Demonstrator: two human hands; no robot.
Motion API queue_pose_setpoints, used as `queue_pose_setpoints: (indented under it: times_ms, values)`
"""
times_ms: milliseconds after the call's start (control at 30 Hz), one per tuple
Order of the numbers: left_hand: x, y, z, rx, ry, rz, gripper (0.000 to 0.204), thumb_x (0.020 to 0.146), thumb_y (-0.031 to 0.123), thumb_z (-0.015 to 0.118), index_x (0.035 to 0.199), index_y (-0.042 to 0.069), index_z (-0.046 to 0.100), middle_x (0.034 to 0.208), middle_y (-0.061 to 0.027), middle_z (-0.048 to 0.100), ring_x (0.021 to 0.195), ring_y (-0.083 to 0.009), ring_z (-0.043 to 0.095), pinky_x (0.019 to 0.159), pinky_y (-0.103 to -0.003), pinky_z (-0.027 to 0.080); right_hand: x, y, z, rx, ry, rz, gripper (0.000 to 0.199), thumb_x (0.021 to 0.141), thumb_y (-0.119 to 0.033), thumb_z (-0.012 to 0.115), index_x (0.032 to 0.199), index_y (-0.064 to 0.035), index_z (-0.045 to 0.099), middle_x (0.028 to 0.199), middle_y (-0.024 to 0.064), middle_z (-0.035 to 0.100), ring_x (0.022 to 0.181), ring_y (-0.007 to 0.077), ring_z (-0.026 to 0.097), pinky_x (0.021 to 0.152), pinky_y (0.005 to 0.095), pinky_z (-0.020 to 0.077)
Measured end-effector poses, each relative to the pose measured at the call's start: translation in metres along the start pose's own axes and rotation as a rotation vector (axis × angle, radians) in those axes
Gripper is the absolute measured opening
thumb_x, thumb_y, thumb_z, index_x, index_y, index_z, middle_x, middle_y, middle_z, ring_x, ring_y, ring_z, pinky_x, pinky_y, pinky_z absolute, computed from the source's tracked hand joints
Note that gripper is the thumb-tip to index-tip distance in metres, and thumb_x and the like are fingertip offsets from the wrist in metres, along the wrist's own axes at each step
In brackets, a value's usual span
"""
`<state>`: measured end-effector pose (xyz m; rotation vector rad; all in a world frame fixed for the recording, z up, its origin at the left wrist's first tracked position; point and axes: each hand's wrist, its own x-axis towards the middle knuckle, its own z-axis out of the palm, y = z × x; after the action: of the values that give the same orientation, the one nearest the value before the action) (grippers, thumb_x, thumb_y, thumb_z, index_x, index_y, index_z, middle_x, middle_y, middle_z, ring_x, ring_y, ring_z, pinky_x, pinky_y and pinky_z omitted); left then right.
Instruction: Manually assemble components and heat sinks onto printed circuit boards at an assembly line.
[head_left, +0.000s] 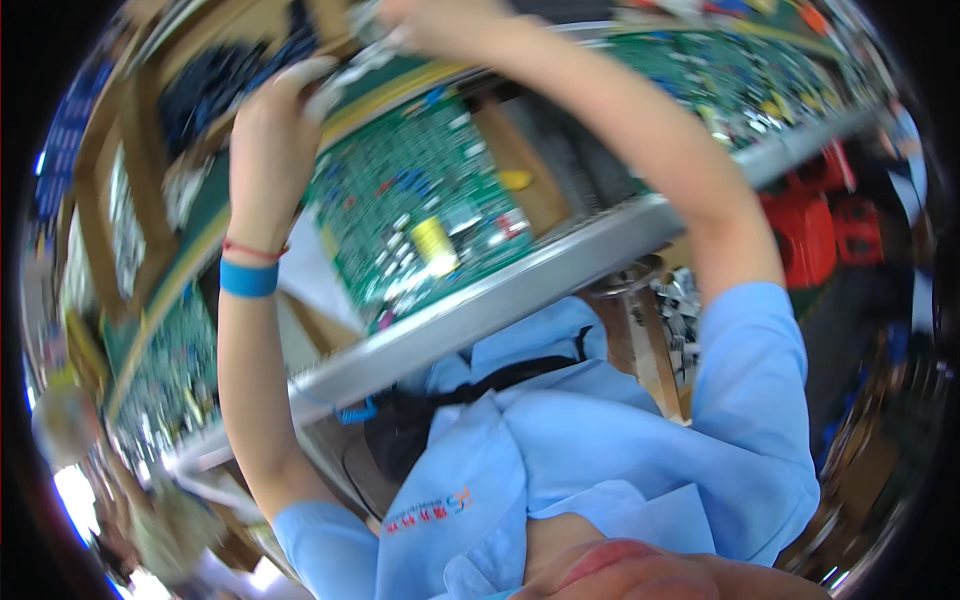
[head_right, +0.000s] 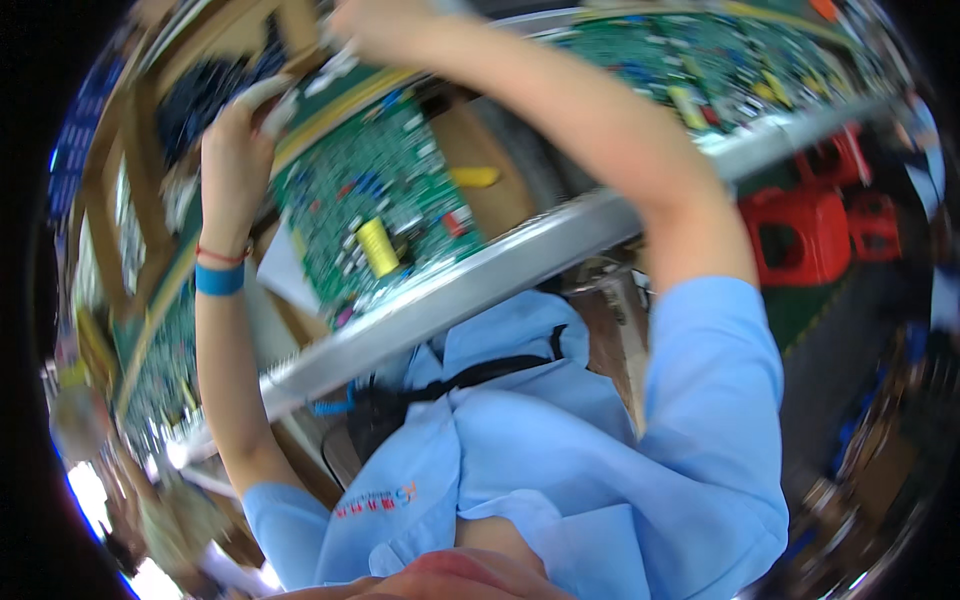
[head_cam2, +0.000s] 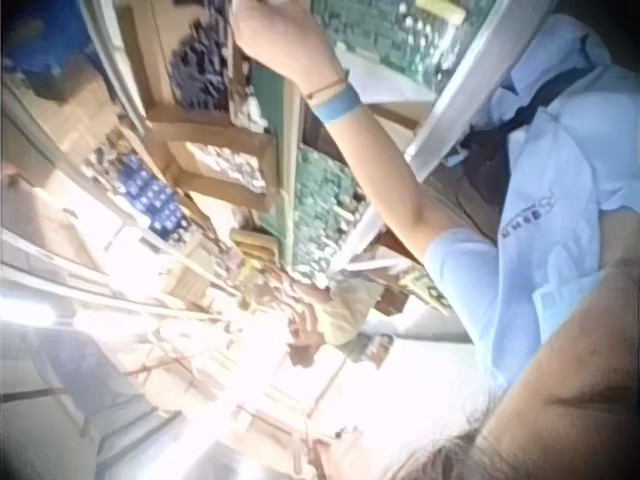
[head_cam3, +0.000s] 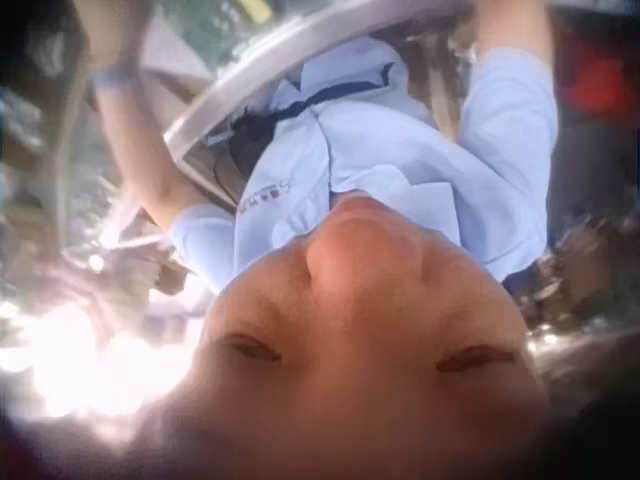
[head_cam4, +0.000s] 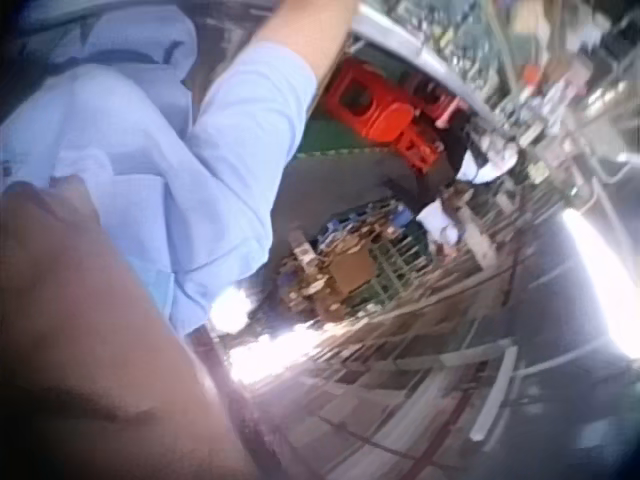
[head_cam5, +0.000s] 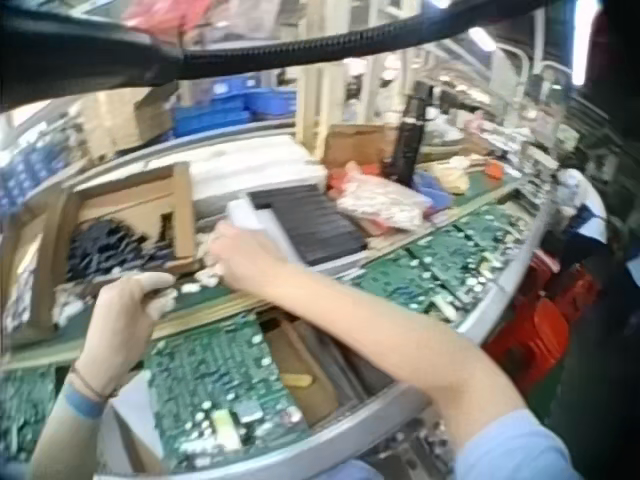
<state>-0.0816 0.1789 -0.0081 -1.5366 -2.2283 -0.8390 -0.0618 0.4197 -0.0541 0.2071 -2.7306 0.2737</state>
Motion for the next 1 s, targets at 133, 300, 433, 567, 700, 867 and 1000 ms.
queue_pose_setpoints:
  times_ms: [133,300,433,567,700,867,1000]
  values:
    - [-0.064,0.028,-0.065,-0.051,0.085,-0.129,0.012,0.083,0.008,0.073,0.094,0.003,0.072,0.089,-0.0074,0.067,0.070,-0.0217,0.062,0.067,-0.031,0.050,-0.027,-0.070,-0.061,0.231,0.161,-0.068,0.019,0.085,-0.022,0.070,0.089,-0.0034,0.068,0.080,0.0159,0.068,0.078,0.0345,0.066,0.069,0.0417,0.0514]
    - [-0.129,0.046,-0.093,-0.213,0.049,-0.552,0.015,0.086,0.011,0.074,0.097,0.001,0.068,0.083,-0.0064,0.069,0.067,-0.0123,0.061,0.062,-0.025,0.049,-0.047,-0.129,-0.059,0.368,-0.071,-0.215,0.016,0.083,-0.016,0.074,0.092,-0.0040,0.070,0.076,0.0114,0.065,0.074,0.0316,0.065,0.067,0.0396,0.0512]
    - [-0.156,0.047,-0.091,-0.374,0.056,-0.692,0.015,0.090,0.011,0.071,0.098,0.000,0.065,0.081,-0.0074,0.071,0.062,-0.0110,0.062,0.058,-0.024,0.049,-0.030,-0.132,-0.035,0.297,-0.059,-0.289,0.011,0.086,-0.008,0.067,0.096,-0.0053,0.072,0.080,0.0107,0.063,0.082,0.0313,0.064,0.071,0.0402,0.0512]
    - [-0.169,0.052,-0.096,-0.464,-0.040,-0.843,0.018,0.091,0.006,0.068,0.108,0.001,0.068,0.088,-0.0086,0.074,0.065,-0.0119,0.066,0.060,-0.024,0.051,-0.015,-0.148,-0.031,0.115,-0.227,-0.250,0.018,0.085,-0.011,0.066,0.103,-0.0086,0.072,0.086,0.0116,0.066,0.087,0.0322,0.065,0.075,0.0416,0.0520]
    - [-0.179,0.048,-0.095,-0.454,-0.033,-0.829,0.019,0.089,0.005,0.068,0.108,0.002,0.069,0.090,-0.0093,0.075,0.066,-0.0126,0.068,0.059,-0.024,0.052,-0.005,-0.152,-0.026,0.104,-0.235,-0.270,0.022,0.085,-0.015,0.067,0.106,-0.0098,0.071,0.090,0.0119,0.068,0.089,0.0327,0.065,0.076,0.0426,0.0521]
    - [-0.184,0.046,-0.092,-0.445,-0.065,-0.876,0.017,0.086,0.009,0.072,0.102,0.002,0.070,0.082,-0.0082,0.073,0.062,-0.0124,0.064,0.057,-0.026,0.049,0.002,-0.156,-0.027,-0.004,-0.349,-0.254,0.028,0.085,-0.016,0.067,0.113,-0.0111,0.068,0.086,0.0120,0.068,0.089,0.0328,0.066,0.075,0.0435,0.0523]
    - [-0.183,0.045,-0.089,-0.390,-0.101,-0.749,0.015,0.083,0.011,0.076,0.093,0.001,0.071,0.071,-0.0081,0.069,0.057,-0.0115,0.058,0.054,-0.027,0.046,-0.011,-0.156,-0.041,0.123,-0.049,-0.488,0.024,0.086,-0.016,0.067,0.109,-0.0103,0.069,0.086,0.0111,0.070,0.084,0.0319,0.068,0.072,0.0413,0.0534]
